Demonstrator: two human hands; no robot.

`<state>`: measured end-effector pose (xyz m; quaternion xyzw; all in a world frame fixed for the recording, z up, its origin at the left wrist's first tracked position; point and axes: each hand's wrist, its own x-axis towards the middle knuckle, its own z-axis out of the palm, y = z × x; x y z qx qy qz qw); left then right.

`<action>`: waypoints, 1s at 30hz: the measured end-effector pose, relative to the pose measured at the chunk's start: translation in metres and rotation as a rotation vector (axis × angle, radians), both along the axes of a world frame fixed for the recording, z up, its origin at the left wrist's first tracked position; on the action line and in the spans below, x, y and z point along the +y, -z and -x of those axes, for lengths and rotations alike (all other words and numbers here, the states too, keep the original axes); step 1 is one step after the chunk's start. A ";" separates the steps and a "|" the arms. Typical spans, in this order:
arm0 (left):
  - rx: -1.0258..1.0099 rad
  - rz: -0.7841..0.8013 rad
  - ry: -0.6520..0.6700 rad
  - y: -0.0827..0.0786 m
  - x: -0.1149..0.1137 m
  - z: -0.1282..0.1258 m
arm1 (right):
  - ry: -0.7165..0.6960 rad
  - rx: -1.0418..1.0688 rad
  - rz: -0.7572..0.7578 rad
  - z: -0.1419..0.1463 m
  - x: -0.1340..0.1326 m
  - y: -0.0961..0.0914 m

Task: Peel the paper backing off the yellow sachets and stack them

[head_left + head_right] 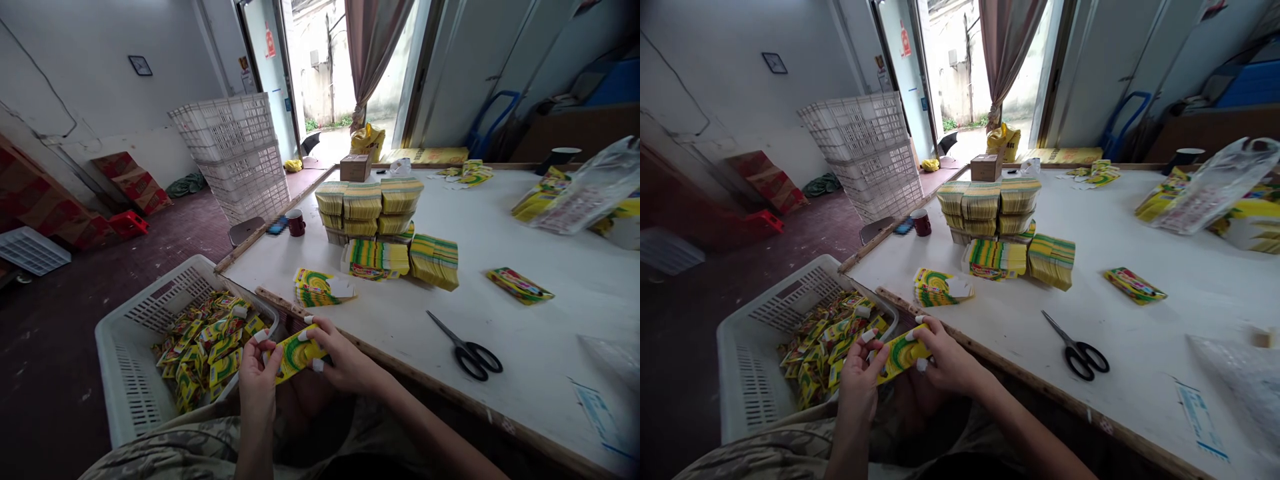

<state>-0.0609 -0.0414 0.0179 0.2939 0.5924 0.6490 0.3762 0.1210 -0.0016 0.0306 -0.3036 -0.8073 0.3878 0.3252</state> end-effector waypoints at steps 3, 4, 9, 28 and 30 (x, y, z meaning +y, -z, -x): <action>-0.014 0.005 0.006 0.000 0.000 0.002 | -0.049 0.062 0.015 -0.007 0.004 -0.004; -0.031 0.013 0.008 0.000 -0.001 0.003 | -0.085 0.066 0.026 -0.010 0.006 -0.006; -0.068 0.026 0.023 0.001 -0.001 0.001 | -0.094 0.049 0.012 -0.014 0.008 -0.007; 0.967 0.040 0.353 -0.006 -0.007 -0.003 | 0.003 0.174 -0.007 -0.010 0.009 -0.003; 0.956 0.111 0.472 -0.007 -0.008 -0.005 | -0.067 0.189 0.002 -0.008 0.007 -0.005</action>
